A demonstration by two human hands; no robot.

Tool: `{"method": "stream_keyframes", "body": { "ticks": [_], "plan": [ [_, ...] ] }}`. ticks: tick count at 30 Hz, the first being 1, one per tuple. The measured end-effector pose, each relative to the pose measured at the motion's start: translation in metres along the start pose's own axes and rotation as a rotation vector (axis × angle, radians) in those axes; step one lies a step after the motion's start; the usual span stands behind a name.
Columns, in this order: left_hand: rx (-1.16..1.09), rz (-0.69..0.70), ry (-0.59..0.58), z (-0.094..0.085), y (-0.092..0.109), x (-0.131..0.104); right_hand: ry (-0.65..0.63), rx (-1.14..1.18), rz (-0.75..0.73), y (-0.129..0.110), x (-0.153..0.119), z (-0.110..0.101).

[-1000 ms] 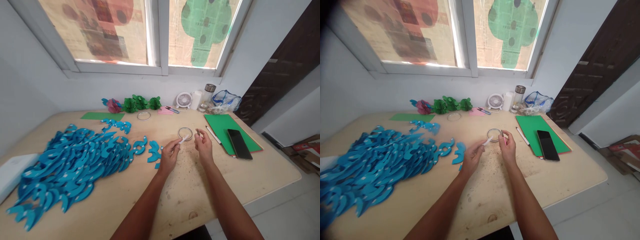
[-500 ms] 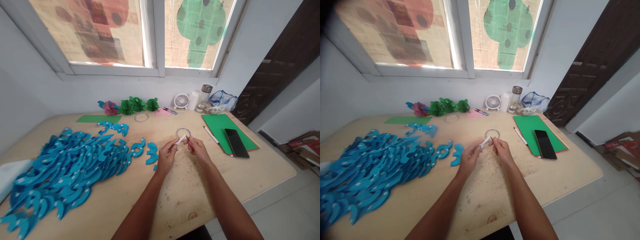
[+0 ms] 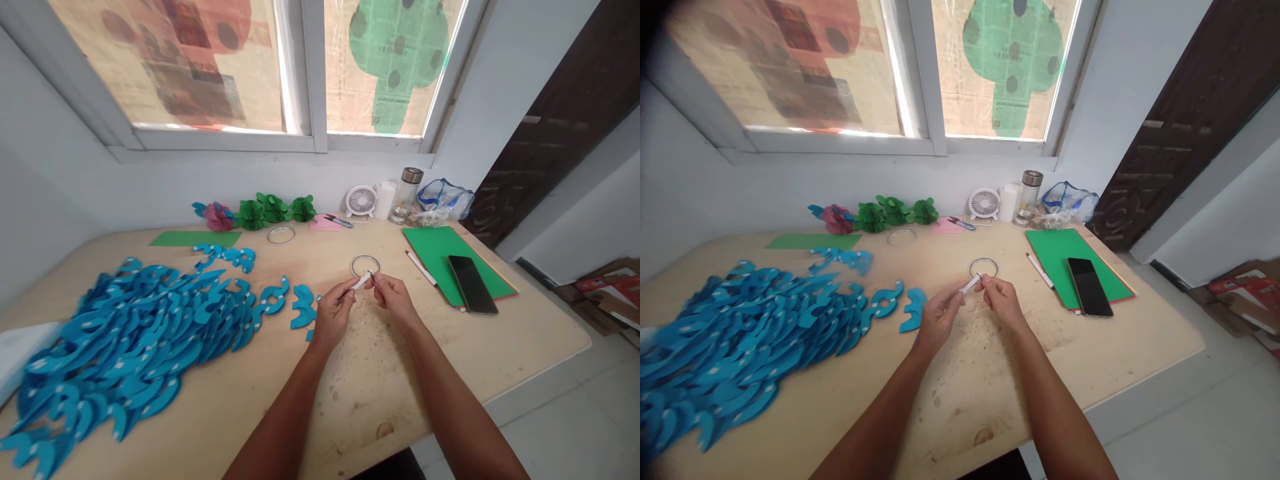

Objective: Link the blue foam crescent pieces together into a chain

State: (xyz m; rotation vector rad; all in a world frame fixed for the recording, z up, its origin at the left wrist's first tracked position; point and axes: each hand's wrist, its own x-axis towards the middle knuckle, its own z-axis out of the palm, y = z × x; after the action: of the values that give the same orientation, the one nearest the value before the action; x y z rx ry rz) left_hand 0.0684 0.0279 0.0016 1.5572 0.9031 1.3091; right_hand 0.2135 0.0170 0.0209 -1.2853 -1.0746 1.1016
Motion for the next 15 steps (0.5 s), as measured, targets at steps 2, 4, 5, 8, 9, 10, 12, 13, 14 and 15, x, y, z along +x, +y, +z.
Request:
{"method": "stream_keyframes", "body": {
  "ticks": [2, 4, 5, 8, 9, 10, 12, 13, 14, 15],
  "plan": [
    [0.006, -0.007, 0.001, 0.0001, 0.0, -0.0001, 0.005, -0.003, 0.0, 0.0009, 0.0001, -0.0001],
    [0.007, -0.015, 0.004, 0.0003, -0.0001, -0.0002, 0.01, -0.003, -0.004, 0.0016, 0.0002, -0.0002],
    [0.007, -0.017, 0.006, 0.0004, -0.0001, -0.0002, 0.015, -0.003, -0.006, 0.0021, 0.0003, -0.0003],
    [0.01, -0.019, 0.0, 0.0007, -0.0004, -0.0002, 0.044, -0.012, -0.004, 0.0039, 0.0009, -0.0003],
    [0.01, -0.02, -0.005, 0.0007, -0.0005, -0.0001, 0.052, -0.019, -0.004, 0.0044, 0.0011, -0.0002],
    [0.009, -0.019, -0.007, 0.0007, -0.0006, 0.0, 0.061, -0.026, -0.008, 0.0049, 0.0014, -0.0001],
    [0.008, -0.017, -0.007, 0.0007, -0.001, 0.0001, 0.071, -0.041, -0.018, 0.0054, 0.0018, 0.0001],
    [0.009, -0.017, -0.005, 0.0007, -0.0012, 0.0001, 0.075, -0.049, -0.022, 0.0055, 0.0018, 0.0002],
    [0.012, -0.018, -0.004, 0.0007, -0.0014, 0.0001, 0.078, -0.057, -0.026, 0.0055, 0.0019, 0.0002],
    [0.016, -0.019, -0.005, 0.0008, -0.0015, 0.0, 0.083, -0.067, -0.028, 0.0055, 0.0018, 0.0002]
  ]
}}
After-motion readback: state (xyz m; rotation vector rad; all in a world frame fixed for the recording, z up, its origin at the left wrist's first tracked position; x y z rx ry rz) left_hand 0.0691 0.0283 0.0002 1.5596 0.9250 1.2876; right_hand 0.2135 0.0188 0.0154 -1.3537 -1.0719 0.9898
